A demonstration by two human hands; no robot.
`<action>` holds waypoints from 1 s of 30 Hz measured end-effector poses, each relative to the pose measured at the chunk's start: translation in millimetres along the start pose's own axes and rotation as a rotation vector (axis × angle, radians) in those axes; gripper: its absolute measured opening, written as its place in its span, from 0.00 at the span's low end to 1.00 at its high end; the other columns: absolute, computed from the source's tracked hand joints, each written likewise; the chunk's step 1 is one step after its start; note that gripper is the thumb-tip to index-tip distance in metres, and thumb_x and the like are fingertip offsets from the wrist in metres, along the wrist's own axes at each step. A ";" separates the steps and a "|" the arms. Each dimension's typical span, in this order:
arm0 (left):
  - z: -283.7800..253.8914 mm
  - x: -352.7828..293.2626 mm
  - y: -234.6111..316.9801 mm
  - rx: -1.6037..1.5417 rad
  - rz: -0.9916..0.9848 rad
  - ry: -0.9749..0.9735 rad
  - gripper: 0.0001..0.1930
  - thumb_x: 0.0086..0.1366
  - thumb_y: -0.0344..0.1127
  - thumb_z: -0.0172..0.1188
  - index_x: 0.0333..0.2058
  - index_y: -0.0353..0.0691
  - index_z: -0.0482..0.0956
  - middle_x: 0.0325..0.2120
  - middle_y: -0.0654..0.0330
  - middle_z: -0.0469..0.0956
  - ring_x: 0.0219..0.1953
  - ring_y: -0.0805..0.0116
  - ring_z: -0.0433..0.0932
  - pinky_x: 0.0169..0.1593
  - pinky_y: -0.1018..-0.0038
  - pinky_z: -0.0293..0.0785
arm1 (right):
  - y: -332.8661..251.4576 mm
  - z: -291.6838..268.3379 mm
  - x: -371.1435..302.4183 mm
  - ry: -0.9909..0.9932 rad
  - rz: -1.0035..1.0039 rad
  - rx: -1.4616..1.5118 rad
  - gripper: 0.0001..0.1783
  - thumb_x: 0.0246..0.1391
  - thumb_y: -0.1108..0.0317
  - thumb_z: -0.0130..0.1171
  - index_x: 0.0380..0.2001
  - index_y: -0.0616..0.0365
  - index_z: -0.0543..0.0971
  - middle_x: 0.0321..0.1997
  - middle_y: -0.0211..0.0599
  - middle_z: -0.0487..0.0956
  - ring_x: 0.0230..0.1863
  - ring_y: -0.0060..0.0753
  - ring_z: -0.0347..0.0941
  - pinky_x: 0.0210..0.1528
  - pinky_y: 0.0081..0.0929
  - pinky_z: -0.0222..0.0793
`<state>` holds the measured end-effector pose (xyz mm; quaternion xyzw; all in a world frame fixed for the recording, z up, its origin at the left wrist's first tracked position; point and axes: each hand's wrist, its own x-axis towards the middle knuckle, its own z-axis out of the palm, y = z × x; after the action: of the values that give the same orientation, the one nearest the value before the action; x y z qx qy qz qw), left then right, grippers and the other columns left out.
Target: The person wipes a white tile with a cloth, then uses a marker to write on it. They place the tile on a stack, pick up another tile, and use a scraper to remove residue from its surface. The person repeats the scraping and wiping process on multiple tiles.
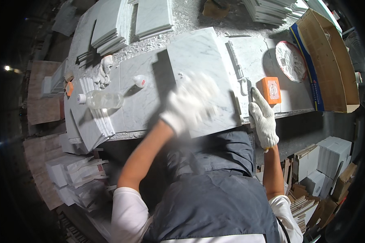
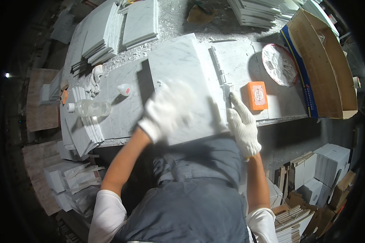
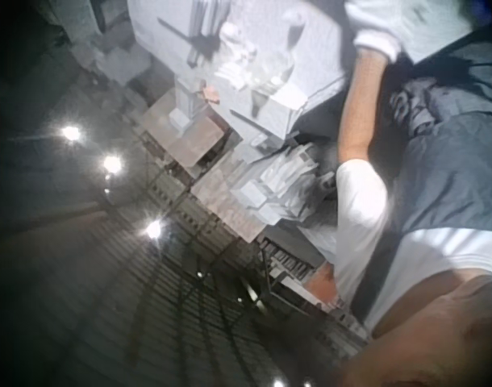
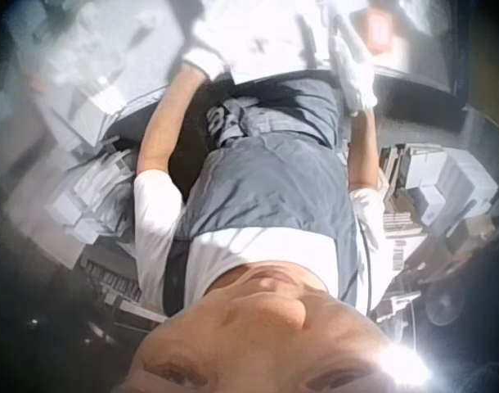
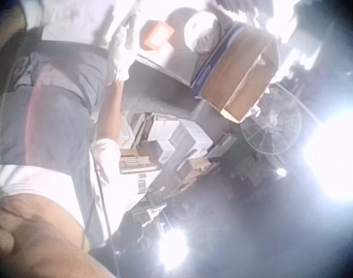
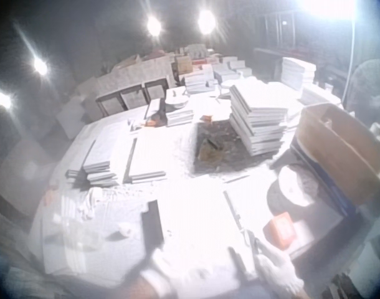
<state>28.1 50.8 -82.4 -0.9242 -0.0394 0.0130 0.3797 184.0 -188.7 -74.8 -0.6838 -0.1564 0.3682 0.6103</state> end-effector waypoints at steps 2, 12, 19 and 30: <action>17.2 14.9 -37.8 -0.728 -0.365 -0.342 0.34 0.74 0.61 0.40 0.68 0.45 0.63 0.69 0.49 0.62 0.71 0.51 0.57 0.75 0.47 0.41 | 1.2 -3.9 -11.8 0.035 0.048 -0.002 0.33 0.68 0.63 0.56 0.72 0.61 0.62 0.35 0.24 0.75 0.24 0.11 0.60 0.24 0.11 0.59; -56.1 -30.4 33.4 -1.140 -0.430 0.386 0.23 0.70 0.48 0.59 0.56 0.40 0.79 0.57 0.52 0.76 0.62 0.54 0.72 0.68 0.58 0.64 | 0.5 11.0 -27.7 0.020 -0.016 -0.014 0.34 0.64 0.67 0.58 0.71 0.62 0.64 0.48 0.32 0.75 0.38 0.17 0.67 0.41 0.18 0.64; -112.5 -21.7 26.3 -2.315 -0.935 0.172 0.18 0.71 0.45 0.63 0.47 0.33 0.80 0.39 0.56 0.81 0.38 0.76 0.78 0.43 0.78 0.77 | -21.3 41.1 -42.5 -0.356 -0.190 -0.078 0.34 0.57 0.79 0.62 0.68 0.59 0.69 0.42 0.31 0.83 0.40 0.21 0.76 0.44 0.20 0.73; -94.4 -43.4 -2.2 -1.133 -0.226 0.229 0.09 0.72 0.32 0.58 0.38 0.31 0.82 0.28 0.58 0.81 0.27 0.76 0.79 0.33 0.76 0.76 | -28.9 1.3 -38.1 -0.120 -0.299 -0.665 0.13 0.59 0.72 0.65 0.47 0.58 0.84 0.37 0.36 0.81 0.38 0.30 0.77 0.44 0.26 0.73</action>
<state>-10.2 -17.3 -13.9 -0.9685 -0.0970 -0.1507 -0.1727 164.0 -207.0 -35.5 -0.7915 -0.4011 0.2438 0.3915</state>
